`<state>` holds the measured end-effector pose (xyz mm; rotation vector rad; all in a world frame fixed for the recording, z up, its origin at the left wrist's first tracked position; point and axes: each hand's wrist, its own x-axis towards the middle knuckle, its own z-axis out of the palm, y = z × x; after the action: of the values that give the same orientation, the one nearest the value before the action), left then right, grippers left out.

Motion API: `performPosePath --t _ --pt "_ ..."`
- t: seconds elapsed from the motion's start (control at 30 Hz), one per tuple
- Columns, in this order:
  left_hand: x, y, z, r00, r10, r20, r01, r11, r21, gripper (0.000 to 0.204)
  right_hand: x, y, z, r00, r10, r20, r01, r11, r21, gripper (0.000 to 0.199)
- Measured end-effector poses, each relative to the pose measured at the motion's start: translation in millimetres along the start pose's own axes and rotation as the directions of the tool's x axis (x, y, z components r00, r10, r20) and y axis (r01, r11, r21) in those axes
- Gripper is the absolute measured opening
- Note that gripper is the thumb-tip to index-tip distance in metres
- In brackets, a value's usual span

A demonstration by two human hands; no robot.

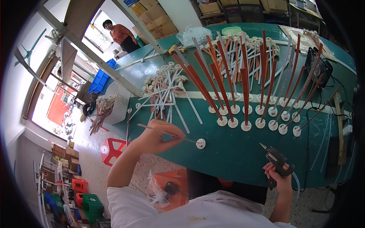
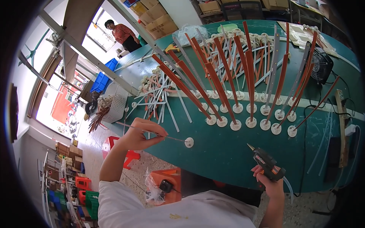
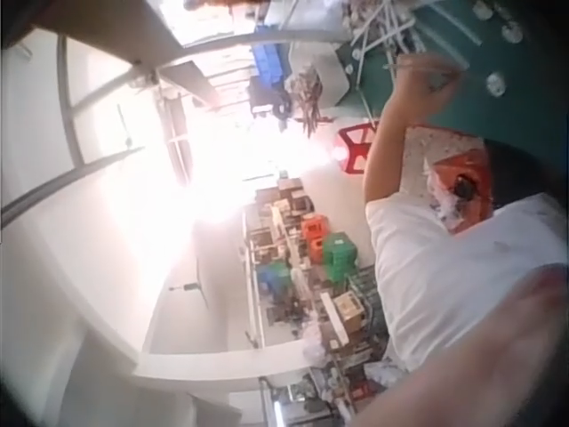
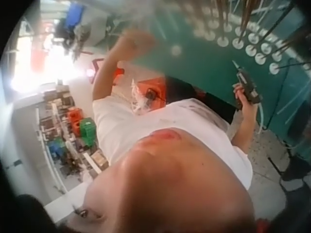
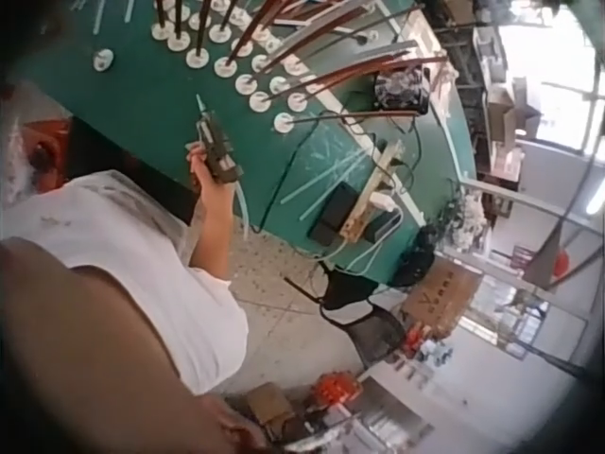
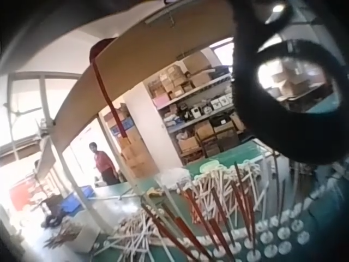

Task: Using a hot glue gun to attach sticks to round bases at a workbench.

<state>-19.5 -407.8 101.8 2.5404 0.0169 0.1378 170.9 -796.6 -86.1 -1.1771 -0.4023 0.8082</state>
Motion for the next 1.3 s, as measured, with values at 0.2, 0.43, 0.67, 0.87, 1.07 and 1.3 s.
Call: performPosePath --t 0.2,0.43,0.67,0.87,1.07,1.3 --pt "7.7 -23.3 14.5 1.000 0.021 0.009 -0.021 1.000 -0.004 0.013 6.7 -0.3 0.2 0.999 -0.027 0.024 0.028 0.999 -0.031 0.012" --pt "0.5 -24.2 47.9 0.991 0.088 -0.097 -0.089 0.996 -0.001 0.012 3.7 -3.2 6.0 1.000 -0.003 -0.013 0.002 1.000 -0.020 0.009" --pt "-14.6 -28.3 99.5 0.944 -0.021 -0.330 -0.017 0.994 -0.111 0.012 -8.3 -2.4 24.6 0.993 -0.012 -0.119 -0.001 0.995 -0.104 0.007" --pt "-13.8 -43.2 111.1 0.812 -0.057 -0.581 0.138 0.986 0.097 0.013 19.3 -5.1 100.9 0.970 -0.079 0.230 0.169 0.900 -0.402 0.017" --pt "-4.0 -47.9 118.2 0.779 -0.110 -0.617 0.207 0.974 0.087 0.018 51.5 11.4 144.8 0.883 -0.283 0.374 0.469 0.569 -0.676 0.017" --pt "-14.7 -46.6 125.4 0.785 -0.135 -0.604 0.182 0.983 0.017 0.021 53.2 27.3 155.2 0.844 -0.258 0.470 0.535 0.442 -0.720 0.017"
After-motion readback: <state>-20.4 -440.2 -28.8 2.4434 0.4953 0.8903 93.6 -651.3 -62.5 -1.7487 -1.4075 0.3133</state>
